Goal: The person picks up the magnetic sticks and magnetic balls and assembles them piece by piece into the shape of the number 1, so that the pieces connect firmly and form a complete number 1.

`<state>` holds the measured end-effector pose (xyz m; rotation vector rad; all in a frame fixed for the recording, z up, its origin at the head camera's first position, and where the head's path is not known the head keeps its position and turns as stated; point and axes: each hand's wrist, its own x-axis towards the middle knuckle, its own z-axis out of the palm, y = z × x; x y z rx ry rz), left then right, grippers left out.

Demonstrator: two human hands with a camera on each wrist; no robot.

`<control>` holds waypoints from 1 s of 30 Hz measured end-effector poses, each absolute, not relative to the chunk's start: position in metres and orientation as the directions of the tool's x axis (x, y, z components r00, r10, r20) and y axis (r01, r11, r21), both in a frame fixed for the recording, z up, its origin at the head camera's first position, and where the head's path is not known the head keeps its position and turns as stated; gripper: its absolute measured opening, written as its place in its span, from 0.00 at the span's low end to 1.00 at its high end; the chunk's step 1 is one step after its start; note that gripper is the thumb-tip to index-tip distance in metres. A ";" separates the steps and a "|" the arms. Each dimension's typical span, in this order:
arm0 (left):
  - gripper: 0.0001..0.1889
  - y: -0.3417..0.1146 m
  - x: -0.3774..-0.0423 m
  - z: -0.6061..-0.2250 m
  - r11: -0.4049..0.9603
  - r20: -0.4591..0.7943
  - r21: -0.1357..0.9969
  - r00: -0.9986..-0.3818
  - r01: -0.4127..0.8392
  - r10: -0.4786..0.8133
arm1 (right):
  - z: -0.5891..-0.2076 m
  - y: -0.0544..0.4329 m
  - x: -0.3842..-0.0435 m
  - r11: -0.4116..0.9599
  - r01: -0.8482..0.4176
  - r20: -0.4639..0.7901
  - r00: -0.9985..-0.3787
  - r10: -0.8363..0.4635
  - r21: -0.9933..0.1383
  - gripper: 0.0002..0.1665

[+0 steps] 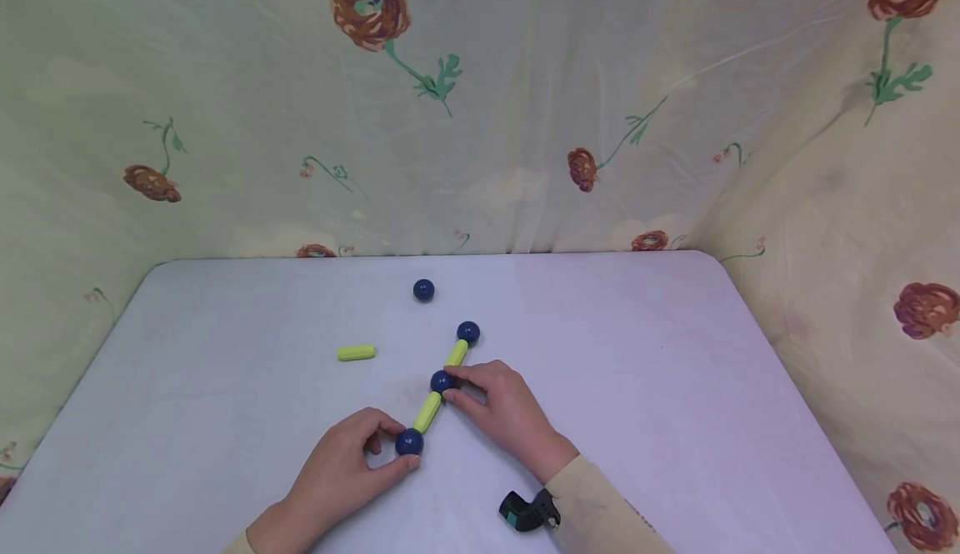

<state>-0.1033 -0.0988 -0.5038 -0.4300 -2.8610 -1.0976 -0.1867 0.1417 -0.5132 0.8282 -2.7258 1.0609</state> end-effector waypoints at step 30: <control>0.20 -0.097 -0.109 -0.508 0.739 0.159 0.634 -0.973 0.229 0.165 | -0.505 0.140 -0.202 0.636 -0.512 0.238 -0.851 -0.468 -0.578 0.22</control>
